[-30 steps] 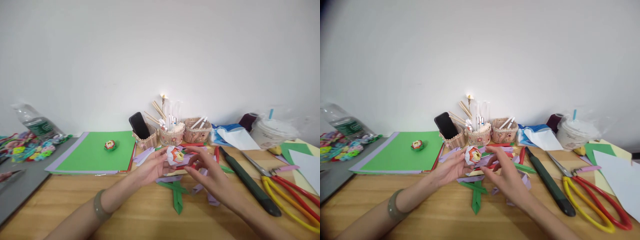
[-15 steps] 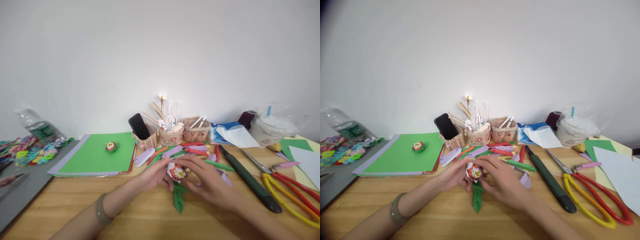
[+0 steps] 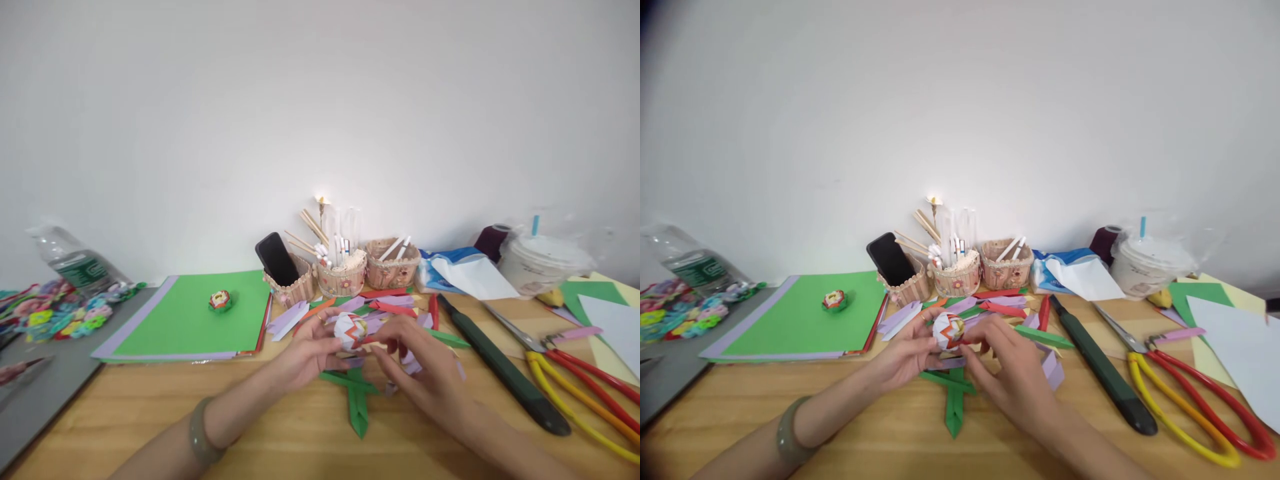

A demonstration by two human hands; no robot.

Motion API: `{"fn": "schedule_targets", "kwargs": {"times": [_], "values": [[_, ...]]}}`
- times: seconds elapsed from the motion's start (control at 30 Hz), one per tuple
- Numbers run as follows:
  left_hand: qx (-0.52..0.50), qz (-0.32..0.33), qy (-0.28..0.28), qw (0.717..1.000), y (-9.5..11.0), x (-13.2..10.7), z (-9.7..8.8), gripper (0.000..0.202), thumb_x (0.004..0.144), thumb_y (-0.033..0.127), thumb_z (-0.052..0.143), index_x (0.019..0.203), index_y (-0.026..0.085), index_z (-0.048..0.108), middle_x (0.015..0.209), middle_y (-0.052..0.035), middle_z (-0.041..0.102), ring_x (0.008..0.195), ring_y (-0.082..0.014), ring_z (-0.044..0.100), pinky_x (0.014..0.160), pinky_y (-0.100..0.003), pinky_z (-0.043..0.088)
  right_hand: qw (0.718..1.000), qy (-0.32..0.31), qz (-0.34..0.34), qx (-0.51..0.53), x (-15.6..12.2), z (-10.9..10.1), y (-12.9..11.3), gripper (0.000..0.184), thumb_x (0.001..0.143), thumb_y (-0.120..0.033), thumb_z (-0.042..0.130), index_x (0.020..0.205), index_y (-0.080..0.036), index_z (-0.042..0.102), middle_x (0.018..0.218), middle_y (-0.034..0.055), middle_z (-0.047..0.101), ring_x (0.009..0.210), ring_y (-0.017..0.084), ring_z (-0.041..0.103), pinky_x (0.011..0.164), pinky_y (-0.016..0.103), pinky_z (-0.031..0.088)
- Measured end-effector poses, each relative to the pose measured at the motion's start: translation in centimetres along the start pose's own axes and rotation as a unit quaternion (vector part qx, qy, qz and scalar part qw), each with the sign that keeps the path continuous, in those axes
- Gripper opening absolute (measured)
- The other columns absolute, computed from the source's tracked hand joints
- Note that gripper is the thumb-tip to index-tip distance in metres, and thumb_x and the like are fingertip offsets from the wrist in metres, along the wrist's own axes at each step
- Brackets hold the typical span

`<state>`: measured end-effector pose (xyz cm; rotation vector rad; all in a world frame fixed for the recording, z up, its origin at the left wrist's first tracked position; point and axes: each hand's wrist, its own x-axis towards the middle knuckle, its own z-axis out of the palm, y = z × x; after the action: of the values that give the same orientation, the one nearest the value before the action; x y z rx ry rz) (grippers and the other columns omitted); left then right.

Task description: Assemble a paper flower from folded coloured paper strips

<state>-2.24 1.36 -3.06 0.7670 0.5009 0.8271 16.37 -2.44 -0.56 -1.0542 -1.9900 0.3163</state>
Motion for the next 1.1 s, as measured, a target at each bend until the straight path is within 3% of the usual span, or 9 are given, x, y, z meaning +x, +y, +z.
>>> {"fn": "schedule_targets", "kwargs": {"times": [0.13,0.27,0.53,0.77,0.93,1.1], "values": [[0.029,0.035,0.034,0.998,-0.4,0.1,0.4,0.049,0.06,0.017,0.075,0.102,0.023,0.05,0.098,-0.0009,0.056,0.07,-0.0119,0.061,0.051,-0.022,0.053,0.998,-0.055,0.023,0.028,-0.3,0.5,-0.3,0.011,0.084,-0.017,0.048,0.089,-0.02,0.057,0.078,0.0036,0.06,0.065,0.013,0.056,0.055,0.024,0.046],[0.074,0.05,0.059,0.994,-0.5,0.1,0.9,0.059,0.055,0.021,0.078,0.107,0.024,0.05,0.102,-0.0026,0.052,0.071,-0.0115,0.057,0.05,-0.02,0.052,0.996,-0.053,0.073,0.02,-0.2,0.8,-0.2,0.01,0.085,-0.02,0.048,0.086,-0.021,0.058,0.074,0.0027,0.06,0.058,0.012,0.054,0.049,0.023,0.043],[0.138,0.081,0.089,0.983,-1.2,0.4,0.3,0.058,0.054,0.028,0.079,0.103,0.022,0.05,0.107,-0.0046,0.051,0.076,-0.0143,0.056,0.052,-0.023,0.052,0.989,-0.048,0.127,0.064,0.2,0.7,-0.2,0.009,0.081,-0.021,0.05,0.079,-0.019,0.058,0.069,0.0009,0.06,0.052,0.011,0.049,0.046,0.022,0.04],[0.146,0.096,0.1,0.979,-1.3,0.4,0.6,0.056,0.052,0.027,0.08,0.101,0.02,0.053,0.1,-0.004,0.057,0.079,-0.0158,0.058,0.065,-0.027,0.05,0.944,-0.126,0.221,0.212,0.7,0.7,0.0,0.006,0.076,-0.02,0.056,0.073,-0.017,0.052,0.058,-0.0037,0.053,0.05,0.009,0.046,0.043,0.018,0.036],[0.176,0.11,0.104,0.973,-1.3,0.5,0.3,0.054,0.052,0.026,0.08,0.099,0.021,0.054,0.094,-0.0038,0.063,0.084,-0.0184,0.058,0.072,-0.028,0.047,0.957,-0.13,0.193,0.176,0.8,0.6,-0.1,0.004,0.077,-0.017,0.054,0.076,-0.017,0.058,0.059,-0.0028,0.054,0.052,0.009,0.046,0.046,0.019,0.036],[0.197,0.102,0.095,0.97,-1.4,0.3,0.3,0.051,0.054,0.026,0.079,0.098,0.02,0.054,0.091,-0.0031,0.064,0.084,-0.0182,0.059,0.073,-0.028,0.046,0.962,-0.131,0.185,0.152,0.8,0.5,-0.2,0.011,0.078,-0.023,0.056,0.071,-0.016,0.059,0.059,-0.0013,0.055,0.052,0.01,0.045,0.046,0.02,0.035]]}}
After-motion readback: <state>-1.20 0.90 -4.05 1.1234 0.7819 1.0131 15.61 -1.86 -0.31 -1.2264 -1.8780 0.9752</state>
